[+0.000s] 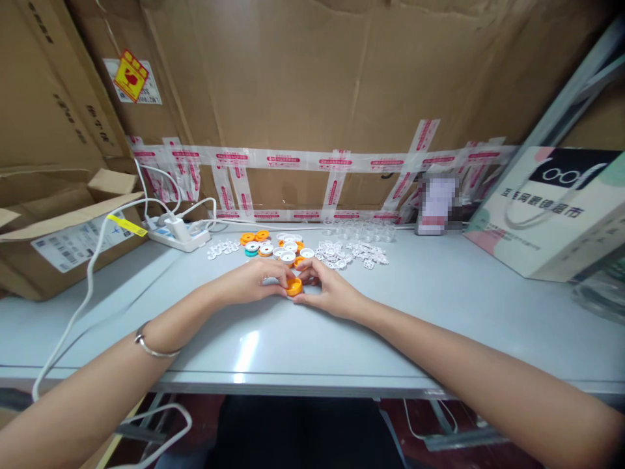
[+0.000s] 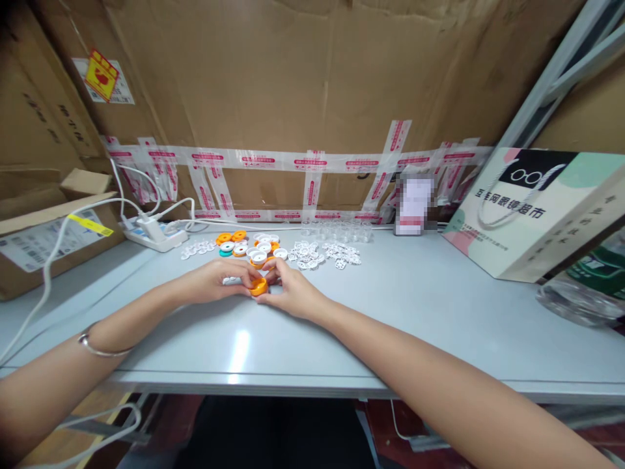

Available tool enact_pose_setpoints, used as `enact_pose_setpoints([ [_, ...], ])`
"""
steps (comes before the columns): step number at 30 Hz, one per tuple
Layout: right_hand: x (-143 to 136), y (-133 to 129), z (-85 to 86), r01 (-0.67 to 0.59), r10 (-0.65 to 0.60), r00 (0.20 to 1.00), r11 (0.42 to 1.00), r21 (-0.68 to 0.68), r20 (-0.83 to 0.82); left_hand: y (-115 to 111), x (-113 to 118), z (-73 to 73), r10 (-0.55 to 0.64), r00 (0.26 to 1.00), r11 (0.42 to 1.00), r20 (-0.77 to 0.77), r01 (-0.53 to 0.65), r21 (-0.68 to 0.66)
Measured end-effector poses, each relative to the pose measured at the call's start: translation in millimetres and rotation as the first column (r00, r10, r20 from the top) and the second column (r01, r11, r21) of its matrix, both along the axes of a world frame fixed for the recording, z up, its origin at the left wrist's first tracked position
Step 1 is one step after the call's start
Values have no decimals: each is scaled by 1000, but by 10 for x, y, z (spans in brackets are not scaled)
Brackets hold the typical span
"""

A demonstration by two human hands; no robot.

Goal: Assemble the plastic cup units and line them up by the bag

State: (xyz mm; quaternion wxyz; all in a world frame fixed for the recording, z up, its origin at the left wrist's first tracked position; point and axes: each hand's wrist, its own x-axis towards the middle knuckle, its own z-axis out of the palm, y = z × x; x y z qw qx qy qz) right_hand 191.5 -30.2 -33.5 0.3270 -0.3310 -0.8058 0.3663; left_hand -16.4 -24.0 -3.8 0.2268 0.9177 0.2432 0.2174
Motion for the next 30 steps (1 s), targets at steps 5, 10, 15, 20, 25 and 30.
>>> enact_pose_setpoints([
  [5, -3, -4, 7, -1, 1, 1000, 1000, 5, 4, -55, 16, 31, 36, 994, 998, -101, -30, 63],
  [10, -8, 9, -20, -27, 27, 999, 1000, -11, -19, -49, 16, 8, -20, 985, 982, -172, 52, 182],
  [15, 15, 34, -9, -64, 63, 998, 997, -40, -11, -36, 0, -40, -22, 984, 970, -177, 64, 235],
  [20, 55, 49, 32, -128, 129, 992, 991, -50, 13, -79, 1, 1, -21, 986, 981, -163, 52, 187],
  [25, 43, 38, 23, -119, 119, 993, 992, -42, 1, -107, 7, 33, -14, 983, 992, -183, 37, 123],
  [30, 30, 25, -3, -87, 87, 996, 996, 16, 4, -97, 22, 4, 19, 981, 989, -191, 9, 144],
])
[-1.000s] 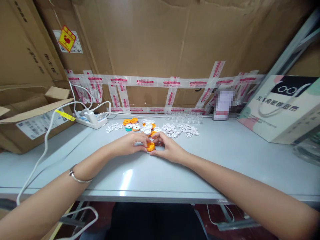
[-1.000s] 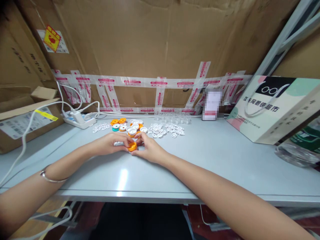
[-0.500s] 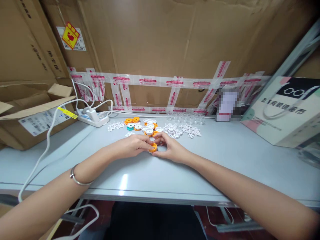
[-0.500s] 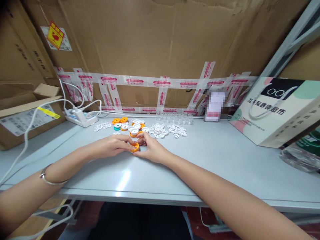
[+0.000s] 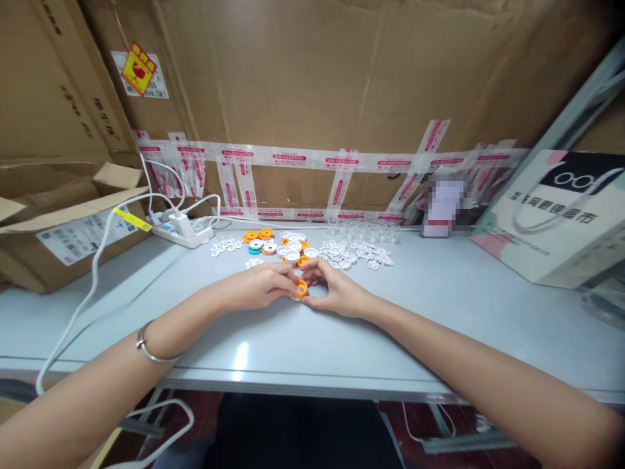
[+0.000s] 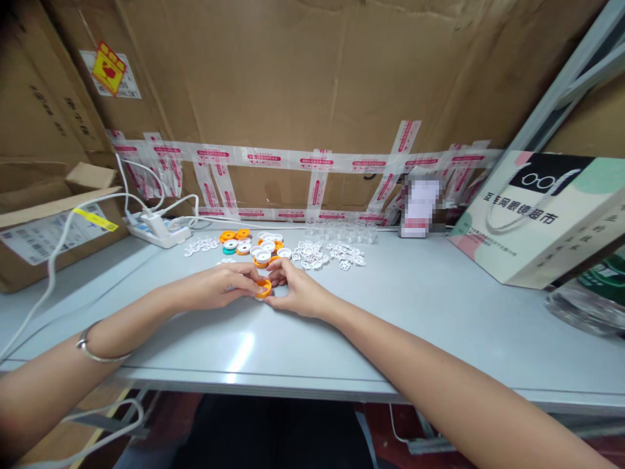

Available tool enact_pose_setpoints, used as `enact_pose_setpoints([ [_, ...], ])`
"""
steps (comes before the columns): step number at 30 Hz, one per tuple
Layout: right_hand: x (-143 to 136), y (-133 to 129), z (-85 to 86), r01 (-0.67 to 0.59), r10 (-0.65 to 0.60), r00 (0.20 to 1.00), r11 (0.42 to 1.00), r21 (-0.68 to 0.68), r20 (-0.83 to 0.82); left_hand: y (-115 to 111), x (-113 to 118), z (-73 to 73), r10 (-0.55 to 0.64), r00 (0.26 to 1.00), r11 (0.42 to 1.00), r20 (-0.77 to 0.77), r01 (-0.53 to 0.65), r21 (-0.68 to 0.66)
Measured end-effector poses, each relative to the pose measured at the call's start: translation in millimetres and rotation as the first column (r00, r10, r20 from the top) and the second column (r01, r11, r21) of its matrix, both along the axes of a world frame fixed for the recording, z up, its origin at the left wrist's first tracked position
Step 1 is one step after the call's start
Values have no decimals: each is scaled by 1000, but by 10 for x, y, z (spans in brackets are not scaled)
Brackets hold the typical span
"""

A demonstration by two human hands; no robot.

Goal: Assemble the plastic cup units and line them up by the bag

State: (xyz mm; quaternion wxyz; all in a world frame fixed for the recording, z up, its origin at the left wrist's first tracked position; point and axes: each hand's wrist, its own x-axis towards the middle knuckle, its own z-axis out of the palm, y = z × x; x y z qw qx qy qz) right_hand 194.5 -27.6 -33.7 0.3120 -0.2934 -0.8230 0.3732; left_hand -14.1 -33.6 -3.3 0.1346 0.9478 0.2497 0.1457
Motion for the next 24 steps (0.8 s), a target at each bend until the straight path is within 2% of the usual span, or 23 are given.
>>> enact_pose_setpoints([
  [4, -1, -2, -11, 1, -1, 1000, 1000, 24, -9, -27, 18, 1, 3, 1000, 999, 20, -4, 40],
  [12, -5, -2, -28, -32, 33, 999, 999, 13, -30, -62, 47, -36, 69, 997, 990, -39, -64, 122],
  [20, 8, 27, -33, -1, 0, 1000, 1000, -29, -32, -7, 3, -29, 46, 997, 996, 57, -41, -83],
  [24, 11, 23, -12, -20, 18, 999, 999, -33, -44, 17, -3, -34, 37, 993, 993, 108, -25, -117],
])
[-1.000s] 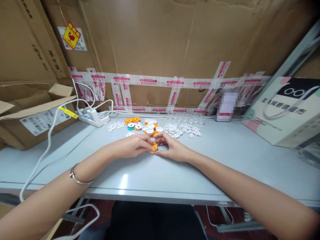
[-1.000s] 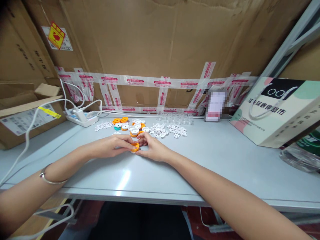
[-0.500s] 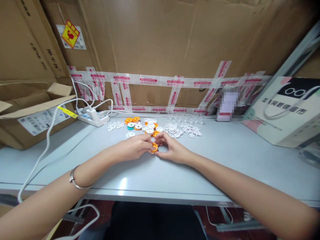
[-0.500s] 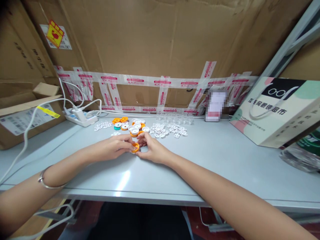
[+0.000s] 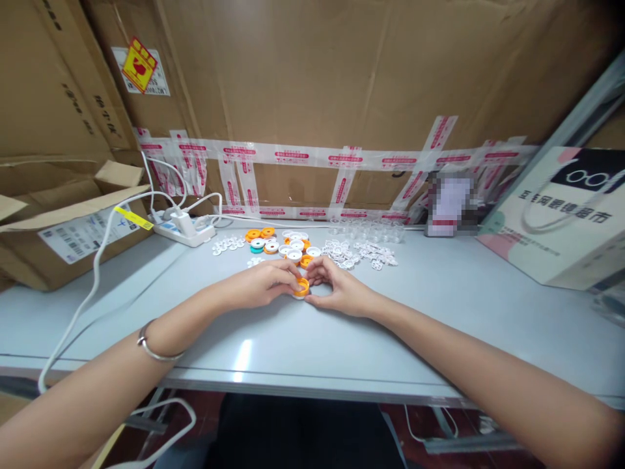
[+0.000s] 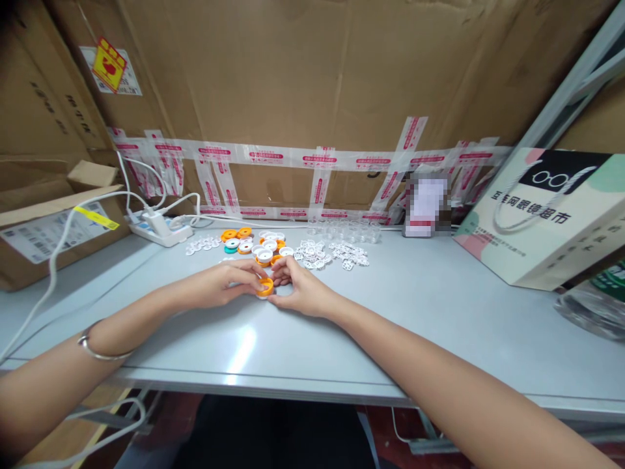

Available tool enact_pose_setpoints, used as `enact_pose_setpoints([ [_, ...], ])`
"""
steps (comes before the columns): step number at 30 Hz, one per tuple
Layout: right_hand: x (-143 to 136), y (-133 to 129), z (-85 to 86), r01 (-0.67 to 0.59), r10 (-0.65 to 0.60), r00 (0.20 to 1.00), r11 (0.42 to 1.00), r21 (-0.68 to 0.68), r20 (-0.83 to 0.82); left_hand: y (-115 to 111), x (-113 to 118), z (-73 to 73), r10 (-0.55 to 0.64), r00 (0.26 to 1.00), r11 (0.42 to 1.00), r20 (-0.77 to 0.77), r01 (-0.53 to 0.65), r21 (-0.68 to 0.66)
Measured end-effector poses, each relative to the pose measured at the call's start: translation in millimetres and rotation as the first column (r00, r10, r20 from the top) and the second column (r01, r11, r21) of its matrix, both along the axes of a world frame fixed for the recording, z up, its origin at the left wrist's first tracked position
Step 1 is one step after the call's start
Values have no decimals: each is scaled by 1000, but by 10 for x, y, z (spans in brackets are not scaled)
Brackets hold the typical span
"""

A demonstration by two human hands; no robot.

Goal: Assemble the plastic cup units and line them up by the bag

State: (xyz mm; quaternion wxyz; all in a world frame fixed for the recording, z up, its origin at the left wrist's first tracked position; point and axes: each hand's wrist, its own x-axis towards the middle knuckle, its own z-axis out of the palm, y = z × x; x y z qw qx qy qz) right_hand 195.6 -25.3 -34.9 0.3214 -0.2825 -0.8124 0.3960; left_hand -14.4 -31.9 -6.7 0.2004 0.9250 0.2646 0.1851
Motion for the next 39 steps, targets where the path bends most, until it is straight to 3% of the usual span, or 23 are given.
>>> enact_pose_setpoints([
  [7, 7, 11, -20, -22, 21, 999, 999, -26, -34, -26, 3, 40, -35, 999, 999, -25, 34, -22],
  [11, 5, 27, -30, -30, 27, 998, 998, -61, -58, -11, 26, -26, -1, 1000, 999, -5, 1, 42],
  [15, 1, 32, 7, 22, -55, 989, 974, -226, -141, 43, 35, -94, 24, 993, 996, 112, -34, 87],
  [19, 1, -31, 108, 129, -272, 937, 851, -509, -219, 82, 8, -76, 122, 947, 985, 298, -152, 81],
  [22, -10, -118, 188, -2, -290, 911, 705, -709, -292, 84, 3, -49, 166, 892, 972, 421, -220, 83],
  [25, -29, -185, 230, -156, -271, 882, 604, -781, -386, 75, 22, -40, 146, 872, 969, 468, -220, 108],
  [30, -47, -217, 246, -211, -327, 838, 545, -812, -437, 51, 59, -32, 76, 883, 970, 463, -173, 172],
  [35, -51, -235, 266, -190, -379, 822, 520, -833, -425, 16, 86, -5, 101, 892, 980, 441, -165, 110],
  [39, -62, -231, 249, -188, -390, 817, 517, -835, -425, 1, 83, 22, 58, 934, 962, 353, -147, 230],
])
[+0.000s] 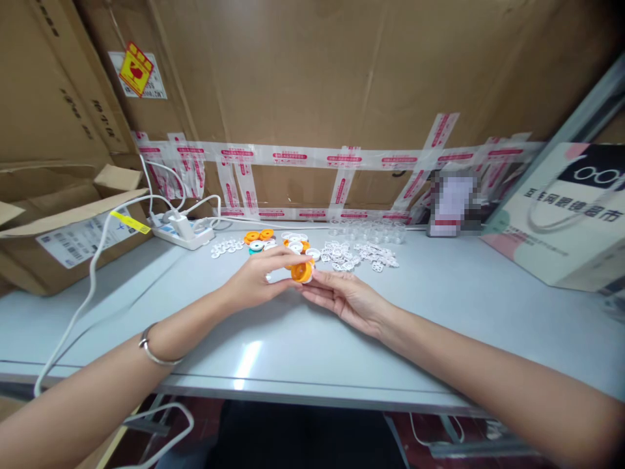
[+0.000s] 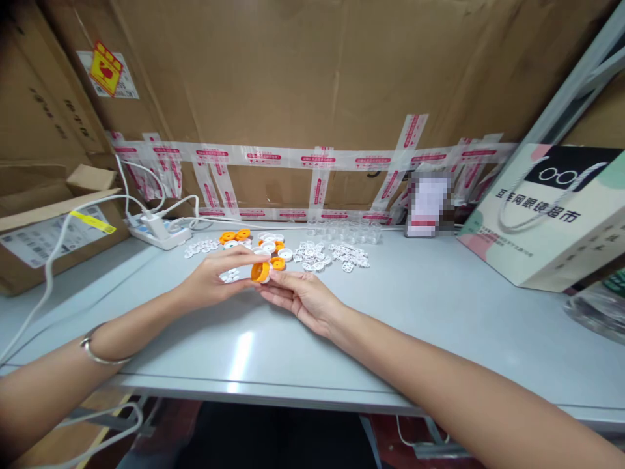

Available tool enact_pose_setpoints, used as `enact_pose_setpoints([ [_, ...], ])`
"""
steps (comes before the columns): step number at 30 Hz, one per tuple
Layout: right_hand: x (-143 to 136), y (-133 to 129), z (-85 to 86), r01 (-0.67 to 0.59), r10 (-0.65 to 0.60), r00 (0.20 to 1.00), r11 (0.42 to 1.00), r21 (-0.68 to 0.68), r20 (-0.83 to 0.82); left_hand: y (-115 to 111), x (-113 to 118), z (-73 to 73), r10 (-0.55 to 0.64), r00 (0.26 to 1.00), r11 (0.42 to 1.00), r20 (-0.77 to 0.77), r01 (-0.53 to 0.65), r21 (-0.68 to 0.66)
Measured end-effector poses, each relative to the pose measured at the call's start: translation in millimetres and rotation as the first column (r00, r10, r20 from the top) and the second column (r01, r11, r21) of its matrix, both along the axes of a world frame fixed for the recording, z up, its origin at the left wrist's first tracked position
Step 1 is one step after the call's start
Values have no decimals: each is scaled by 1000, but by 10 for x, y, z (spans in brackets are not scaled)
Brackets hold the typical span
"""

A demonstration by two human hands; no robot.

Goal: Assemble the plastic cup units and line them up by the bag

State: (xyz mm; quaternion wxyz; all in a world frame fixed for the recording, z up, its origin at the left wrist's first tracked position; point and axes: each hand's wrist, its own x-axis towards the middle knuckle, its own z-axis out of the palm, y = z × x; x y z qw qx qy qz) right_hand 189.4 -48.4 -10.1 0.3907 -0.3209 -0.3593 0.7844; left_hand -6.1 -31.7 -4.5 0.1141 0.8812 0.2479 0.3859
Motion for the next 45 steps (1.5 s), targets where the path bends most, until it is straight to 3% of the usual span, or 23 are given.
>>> enact_pose_setpoints([
  [5, -12, 14, -40, 1, -1, 1000, 999, 33, -4, -1, -22, 16, 12, 999, 998, -44, -9, 67],
  [17, -13, 17, -42, 39, -37, 999, 997, 68, -33, -45, 18, 19, -26, 998, 996, -64, 31, 83],
  [26, 22, 53, -68, 5, -3, 1000, 994, 107, -24, -96, 66, 39, 59, 998, 977, -3, -57, 204],
  [33, 18, 54, -80, 0, 1, 1000, 998, 65, -5, -87, 61, 18, 58, 994, 982, -88, -41, 183],
  [39, 24, 48, -79, -6, 6, 1000, 1000, 30, 5, -73, 49, -28, 111, 985, 938, -131, -60, 340],
  [42, 20, 42, -83, -17, 17, 1000, 1000, 21, 0, -69, 36, -51, 158, 979, 930, -125, -105, 354],
  [45, 21, 42, -91, -22, 22, 1000, 999, 23, 13, -73, 26, -39, 134, 976, 933, -173, -66, 353],
])
